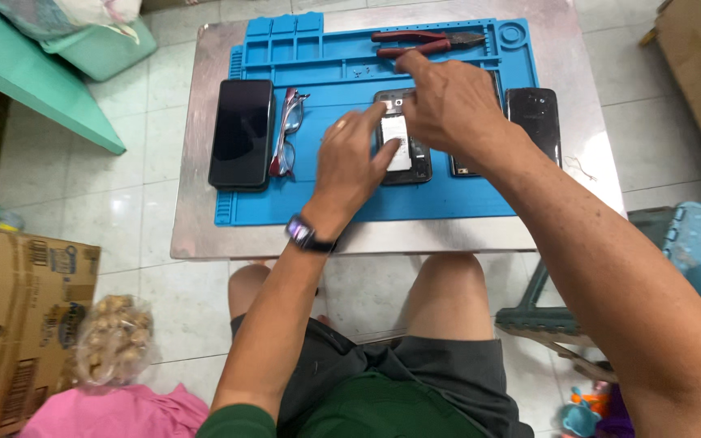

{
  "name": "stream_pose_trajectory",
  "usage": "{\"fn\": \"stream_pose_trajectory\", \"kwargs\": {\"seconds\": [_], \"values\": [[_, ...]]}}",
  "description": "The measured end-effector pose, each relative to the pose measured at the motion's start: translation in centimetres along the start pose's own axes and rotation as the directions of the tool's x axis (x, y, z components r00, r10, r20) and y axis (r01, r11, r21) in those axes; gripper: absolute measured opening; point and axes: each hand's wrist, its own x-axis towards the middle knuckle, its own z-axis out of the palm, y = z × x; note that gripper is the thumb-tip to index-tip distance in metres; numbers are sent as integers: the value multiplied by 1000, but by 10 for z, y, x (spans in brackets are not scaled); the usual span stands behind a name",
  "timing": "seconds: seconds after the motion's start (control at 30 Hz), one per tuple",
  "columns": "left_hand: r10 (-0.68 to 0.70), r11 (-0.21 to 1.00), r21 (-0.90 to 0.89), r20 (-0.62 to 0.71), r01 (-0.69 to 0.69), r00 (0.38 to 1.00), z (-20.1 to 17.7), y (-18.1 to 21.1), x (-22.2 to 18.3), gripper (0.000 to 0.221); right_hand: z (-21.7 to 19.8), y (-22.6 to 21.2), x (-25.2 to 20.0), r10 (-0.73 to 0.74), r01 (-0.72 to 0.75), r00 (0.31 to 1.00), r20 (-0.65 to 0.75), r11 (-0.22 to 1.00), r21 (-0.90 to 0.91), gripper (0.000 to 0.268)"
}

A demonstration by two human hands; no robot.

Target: The person is disassembling a mobile phone using a screwdriver on a blue repair mat. They remove the back cover and handle internal components while other phones and pliers are visible on the table.

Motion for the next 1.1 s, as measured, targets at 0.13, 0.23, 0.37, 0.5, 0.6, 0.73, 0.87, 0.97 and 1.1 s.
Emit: {"fn": "stream_pose_trajectory", "kwargs": {"seconds": [0.13, 0.23, 0.37, 0.5, 0.6, 0.73, 0.87, 0.97, 1.1], "values": [[-162, 987, 12, 18, 162, 987, -24, 14, -60, 53, 20, 13, 7, 91, -104, 988, -127, 989, -103, 27], [-149, 988, -33, 17, 149, 989, -21, 6, -82, 46, -18, -21, -2, 157, -157, 988, 1, 988, -14, 41], [-142, 975, -178, -29, 135, 989, -26, 2, -87, 36, 1, 1, -5, 117, -126, 991, -70, 982, -139, 40], [-150, 966, -220, -40, 138, 988, -33, 7, -86, 28, 3, -5, -7, -129, 99, 973, -193, 982, -158, 57], [-159, 967, -211, -65, 142, 985, -32, 8, -88, 27, -7, -29, -12, 114, -110, 993, 39, 990, -87, 57], [-165, 985, 62, 34, 162, 986, -32, 13, -84, 35, 7, -18, -5, 100, -116, 989, -106, 981, -153, 20], [-184, 974, 157, 123, 164, 975, -24, 13, -90, 43, 24, -4, -3, 64, -79, 982, -179, 994, -73, 38], [-145, 969, 217, 106, 120, 984, -18, 12, -92, 42, 40, 10, -4, 41, -77, 965, -258, 988, -132, 19], [-146, 966, 234, 147, 109, 978, -20, 18, -92, 42, 34, 3, -10, 74, -144, 951, -300, 965, -219, 32]]}}
